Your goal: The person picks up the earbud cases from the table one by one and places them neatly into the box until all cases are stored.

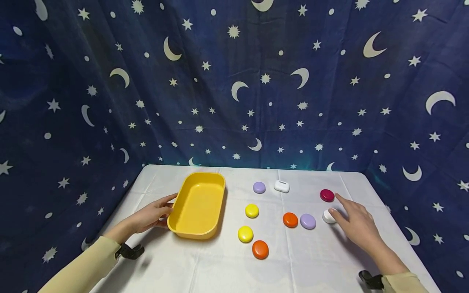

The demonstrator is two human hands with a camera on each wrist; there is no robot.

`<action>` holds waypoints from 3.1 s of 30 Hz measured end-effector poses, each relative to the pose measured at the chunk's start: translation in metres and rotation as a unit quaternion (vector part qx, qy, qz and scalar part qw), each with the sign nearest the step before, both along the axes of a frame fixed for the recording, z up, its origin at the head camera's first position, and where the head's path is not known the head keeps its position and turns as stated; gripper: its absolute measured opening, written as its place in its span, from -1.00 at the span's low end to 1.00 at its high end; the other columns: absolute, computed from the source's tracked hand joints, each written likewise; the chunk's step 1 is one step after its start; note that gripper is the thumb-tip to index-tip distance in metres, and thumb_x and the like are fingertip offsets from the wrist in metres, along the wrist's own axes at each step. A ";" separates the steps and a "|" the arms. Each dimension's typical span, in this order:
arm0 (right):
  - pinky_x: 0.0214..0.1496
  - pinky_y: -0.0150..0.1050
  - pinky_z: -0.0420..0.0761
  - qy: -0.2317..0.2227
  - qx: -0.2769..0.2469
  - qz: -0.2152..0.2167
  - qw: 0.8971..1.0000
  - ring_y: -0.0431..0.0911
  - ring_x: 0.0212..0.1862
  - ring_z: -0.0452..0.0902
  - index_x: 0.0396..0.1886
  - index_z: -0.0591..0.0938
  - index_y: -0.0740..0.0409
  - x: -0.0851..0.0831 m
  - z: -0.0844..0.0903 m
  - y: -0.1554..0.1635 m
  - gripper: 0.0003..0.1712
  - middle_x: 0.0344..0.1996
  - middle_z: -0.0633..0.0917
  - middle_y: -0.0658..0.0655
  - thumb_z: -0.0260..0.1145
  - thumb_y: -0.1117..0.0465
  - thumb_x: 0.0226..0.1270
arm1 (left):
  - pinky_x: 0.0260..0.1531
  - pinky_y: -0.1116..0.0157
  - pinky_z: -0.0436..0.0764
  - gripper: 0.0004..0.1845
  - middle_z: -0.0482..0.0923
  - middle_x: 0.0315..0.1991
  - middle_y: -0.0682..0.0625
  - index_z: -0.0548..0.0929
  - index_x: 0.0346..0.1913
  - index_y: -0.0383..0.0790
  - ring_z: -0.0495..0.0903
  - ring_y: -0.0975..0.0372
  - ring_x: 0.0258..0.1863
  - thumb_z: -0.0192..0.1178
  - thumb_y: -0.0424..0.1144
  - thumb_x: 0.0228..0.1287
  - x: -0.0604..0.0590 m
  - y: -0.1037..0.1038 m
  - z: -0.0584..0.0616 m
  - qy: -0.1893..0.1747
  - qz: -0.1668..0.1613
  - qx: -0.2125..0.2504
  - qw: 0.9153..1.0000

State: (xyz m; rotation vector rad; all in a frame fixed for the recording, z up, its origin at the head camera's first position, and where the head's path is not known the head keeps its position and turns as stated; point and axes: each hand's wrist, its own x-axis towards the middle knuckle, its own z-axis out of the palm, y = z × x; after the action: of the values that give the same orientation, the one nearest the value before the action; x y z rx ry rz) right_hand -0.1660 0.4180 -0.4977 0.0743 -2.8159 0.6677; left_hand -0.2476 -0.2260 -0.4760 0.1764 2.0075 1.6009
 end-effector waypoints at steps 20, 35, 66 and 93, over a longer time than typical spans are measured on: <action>0.17 0.59 0.11 -0.034 -0.018 0.003 0.999 0.58 0.29 0.15 0.56 0.23 0.31 -0.002 -0.007 0.011 -0.08 0.30 0.42 0.57 0.27 -0.17 0.47 | -0.09 -0.03 0.72 -0.05 0.02 0.58 -0.32 -0.22 0.69 0.06 0.48 -0.04 0.22 0.15 -0.29 0.46 -0.001 0.004 -0.004 -0.016 -0.009 0.021 1.000; 0.11 0.58 0.24 -0.125 -0.050 0.035 0.990 0.51 0.23 0.22 0.48 0.30 0.36 -0.014 -0.007 0.016 -0.10 0.25 0.46 0.58 0.47 0.26 0.17 | -0.10 0.02 0.71 -0.06 -0.10 0.63 -0.25 -0.20 0.68 0.20 0.42 -0.08 0.30 0.11 -0.29 0.44 -0.016 0.009 -0.009 -0.014 -0.030 0.014 0.999; -0.01 0.21 0.40 -0.138 -0.038 0.013 0.990 0.26 0.08 0.34 0.25 0.60 0.22 -0.004 -0.019 0.018 -0.22 0.05 0.65 0.35 0.56 -0.12 0.14 | -0.03 -0.01 0.70 -0.17 -0.27 0.64 -0.29 -0.17 0.68 0.18 0.50 -0.08 0.26 -0.01 -0.30 0.54 -0.016 0.007 -0.021 -0.037 -0.050 0.067 0.996; -0.03 0.06 0.40 -0.106 -0.016 0.034 0.994 0.12 -0.02 0.48 0.10 0.68 0.27 -0.008 -0.013 0.016 -0.37 -0.05 0.71 0.25 0.60 0.01 0.12 | -0.07 0.04 0.72 -0.18 -0.28 0.65 -0.27 -0.13 0.68 0.23 0.52 -0.07 0.21 0.00 -0.29 0.53 -0.019 0.009 -0.019 -0.032 -0.034 0.048 0.998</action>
State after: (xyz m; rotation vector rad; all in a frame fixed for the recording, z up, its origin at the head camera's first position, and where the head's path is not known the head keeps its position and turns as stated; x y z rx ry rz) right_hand -0.1739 0.4343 -0.5110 0.0996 -3.0153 0.7773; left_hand -0.2662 -0.2165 -0.4946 0.2235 1.8584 1.6394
